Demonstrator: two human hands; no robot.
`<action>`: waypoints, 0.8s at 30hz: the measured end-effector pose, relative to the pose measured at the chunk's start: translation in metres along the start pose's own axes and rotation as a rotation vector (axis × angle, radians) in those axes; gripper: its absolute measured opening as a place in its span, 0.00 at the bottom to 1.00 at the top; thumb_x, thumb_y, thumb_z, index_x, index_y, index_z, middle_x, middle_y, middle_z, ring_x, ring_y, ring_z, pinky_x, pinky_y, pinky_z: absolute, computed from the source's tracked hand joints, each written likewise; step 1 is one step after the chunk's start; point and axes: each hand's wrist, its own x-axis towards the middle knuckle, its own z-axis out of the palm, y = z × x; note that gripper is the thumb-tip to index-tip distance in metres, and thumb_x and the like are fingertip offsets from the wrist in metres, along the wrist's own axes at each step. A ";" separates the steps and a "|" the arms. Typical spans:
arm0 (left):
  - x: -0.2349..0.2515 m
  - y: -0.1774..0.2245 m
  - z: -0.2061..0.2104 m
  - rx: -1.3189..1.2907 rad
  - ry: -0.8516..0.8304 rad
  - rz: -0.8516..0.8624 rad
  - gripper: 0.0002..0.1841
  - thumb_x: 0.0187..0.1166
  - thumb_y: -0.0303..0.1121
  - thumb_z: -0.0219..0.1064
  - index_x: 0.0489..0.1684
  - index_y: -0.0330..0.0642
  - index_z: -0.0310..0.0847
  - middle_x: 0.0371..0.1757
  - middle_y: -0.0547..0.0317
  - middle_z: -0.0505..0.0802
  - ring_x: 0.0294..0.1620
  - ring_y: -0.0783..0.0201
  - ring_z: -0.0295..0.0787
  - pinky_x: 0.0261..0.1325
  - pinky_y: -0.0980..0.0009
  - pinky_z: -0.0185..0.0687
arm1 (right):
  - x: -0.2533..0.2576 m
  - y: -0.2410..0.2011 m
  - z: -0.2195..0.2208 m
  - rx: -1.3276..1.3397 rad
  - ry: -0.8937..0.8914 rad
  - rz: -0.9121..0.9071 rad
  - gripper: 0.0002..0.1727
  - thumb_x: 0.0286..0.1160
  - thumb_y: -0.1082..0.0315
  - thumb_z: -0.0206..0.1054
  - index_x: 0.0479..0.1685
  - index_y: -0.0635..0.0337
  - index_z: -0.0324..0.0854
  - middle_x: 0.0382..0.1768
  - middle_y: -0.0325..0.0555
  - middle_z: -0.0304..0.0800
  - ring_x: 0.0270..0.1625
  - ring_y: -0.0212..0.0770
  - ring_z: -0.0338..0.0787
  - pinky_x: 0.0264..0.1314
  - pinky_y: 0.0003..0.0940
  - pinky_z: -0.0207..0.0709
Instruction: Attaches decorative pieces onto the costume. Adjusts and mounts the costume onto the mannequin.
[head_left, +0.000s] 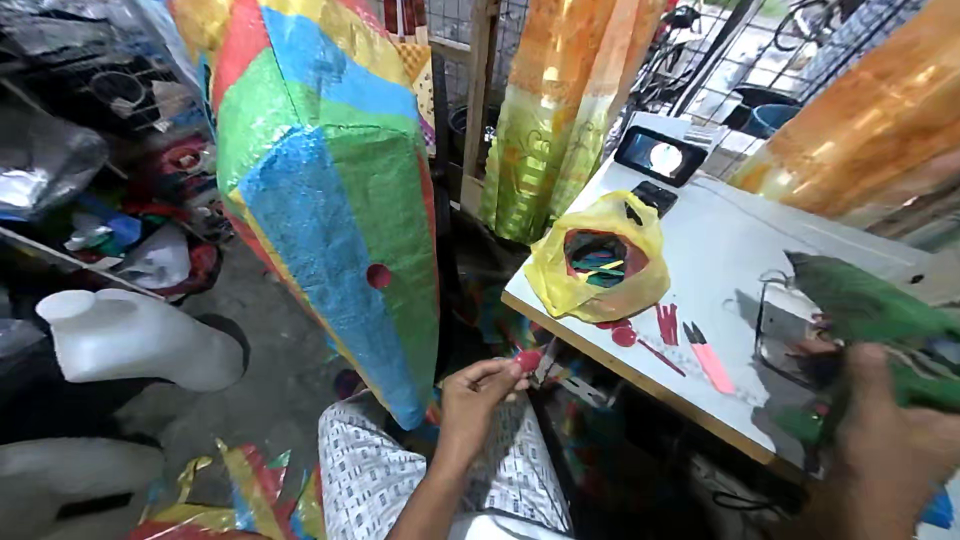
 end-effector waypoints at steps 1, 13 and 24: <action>-0.001 0.002 -0.001 -0.024 0.033 0.014 0.05 0.79 0.21 0.68 0.44 0.31 0.91 0.37 0.55 0.96 0.36 0.68 0.94 0.44 0.74 0.91 | -0.018 -0.014 0.001 0.094 -0.081 -0.068 0.28 0.81 0.60 0.70 0.69 0.67 0.64 0.47 0.30 0.94 0.50 0.30 0.95 0.60 0.30 0.90; -0.006 0.005 0.003 -0.034 0.134 0.170 0.08 0.82 0.23 0.64 0.41 0.33 0.91 0.39 0.58 0.96 0.41 0.69 0.92 0.50 0.74 0.89 | -0.120 -0.053 0.039 0.171 -0.535 0.126 0.13 0.77 0.50 0.70 0.59 0.27 0.82 0.45 0.05 0.92 0.46 0.09 0.89 0.48 0.10 0.84; -0.008 0.004 0.005 -0.081 0.102 0.157 0.08 0.81 0.22 0.64 0.38 0.33 0.92 0.38 0.57 0.95 0.39 0.68 0.92 0.50 0.72 0.89 | -0.118 -0.037 0.044 0.170 -0.571 0.104 0.15 0.76 0.44 0.70 0.57 0.31 0.83 0.41 0.14 0.93 0.41 0.16 0.91 0.43 0.16 0.87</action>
